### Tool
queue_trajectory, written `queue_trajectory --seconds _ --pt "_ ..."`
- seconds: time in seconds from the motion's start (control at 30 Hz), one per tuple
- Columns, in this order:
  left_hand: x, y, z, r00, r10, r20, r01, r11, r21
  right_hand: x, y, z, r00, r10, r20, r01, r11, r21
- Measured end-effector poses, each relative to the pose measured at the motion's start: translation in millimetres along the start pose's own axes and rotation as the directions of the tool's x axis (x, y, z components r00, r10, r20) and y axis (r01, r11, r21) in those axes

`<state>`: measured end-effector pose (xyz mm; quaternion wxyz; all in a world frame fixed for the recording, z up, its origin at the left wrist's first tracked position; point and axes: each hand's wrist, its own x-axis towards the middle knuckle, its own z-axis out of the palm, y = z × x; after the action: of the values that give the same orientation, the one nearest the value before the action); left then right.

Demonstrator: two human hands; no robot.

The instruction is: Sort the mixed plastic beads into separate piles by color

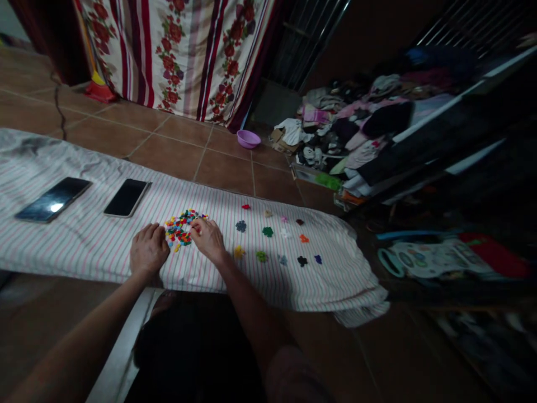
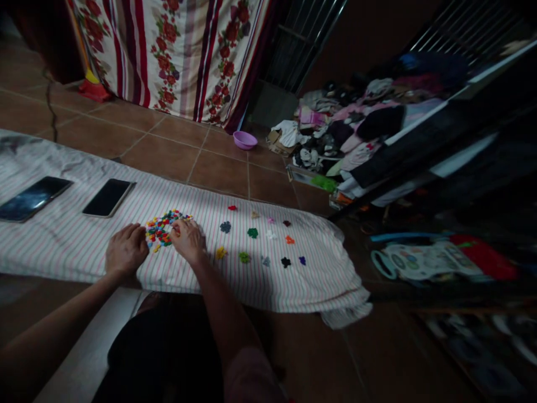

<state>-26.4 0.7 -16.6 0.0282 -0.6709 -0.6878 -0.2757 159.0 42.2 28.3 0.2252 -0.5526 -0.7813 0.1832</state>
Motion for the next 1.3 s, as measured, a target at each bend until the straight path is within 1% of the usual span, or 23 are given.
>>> queue_trajectory --seconds 0.1,0.2,0.27,0.43,0.6,0.8,1.0,1.07,1.13,1.3 --pt "1 2 -3.7 0.999 -0.021 0.025 0.021 1.000 -0.012 -16 7 -10 0.999 0.024 -0.035 -0.024 1.000 -0.005" --pt "2 4 -6.8 0.998 -0.042 0.050 0.043 0.999 -0.017 -34 21 -18 0.991 0.062 -0.120 -0.062 0.998 0.003" --pt "3 5 -8.1 0.997 -0.048 0.054 0.048 0.999 -0.008 -45 32 -21 0.979 0.072 -0.190 -0.065 0.997 0.042" --pt "2 7 -9.5 0.998 -0.024 0.054 0.023 0.999 0.029 -68 58 -31 0.923 0.103 -0.370 -0.041 0.985 0.170" --pt "2 5 -9.2 0.999 0.002 0.033 -0.003 0.999 0.035 -93 78 -46 0.875 0.218 -0.431 -0.131 0.966 0.224" --pt "1 2 -7.7 0.999 0.034 0.017 -0.034 0.999 0.020 -129 111 -57 0.795 0.284 -0.536 -0.166 0.952 0.258" --pt "2 2 -6.9 0.999 0.045 0.003 -0.045 0.998 0.034 -163 150 -74 0.696 0.367 -0.618 -0.264 0.930 0.256" --pt "2 2 -6.5 0.999 0.051 -0.005 -0.050 0.998 0.035 -175 162 -82 0.668 0.388 -0.635 -0.314 0.921 0.233" --pt "2 1 -6.0 0.998 0.055 -0.009 -0.055 0.998 0.033 -186 175 -90 0.633 0.422 -0.649 -0.388 0.898 0.206" --pt "2 0 -4.3 0.998 0.052 -0.019 -0.052 0.998 0.025 -206 205 -105 0.533 0.485 -0.693 -0.566 0.813 0.134"
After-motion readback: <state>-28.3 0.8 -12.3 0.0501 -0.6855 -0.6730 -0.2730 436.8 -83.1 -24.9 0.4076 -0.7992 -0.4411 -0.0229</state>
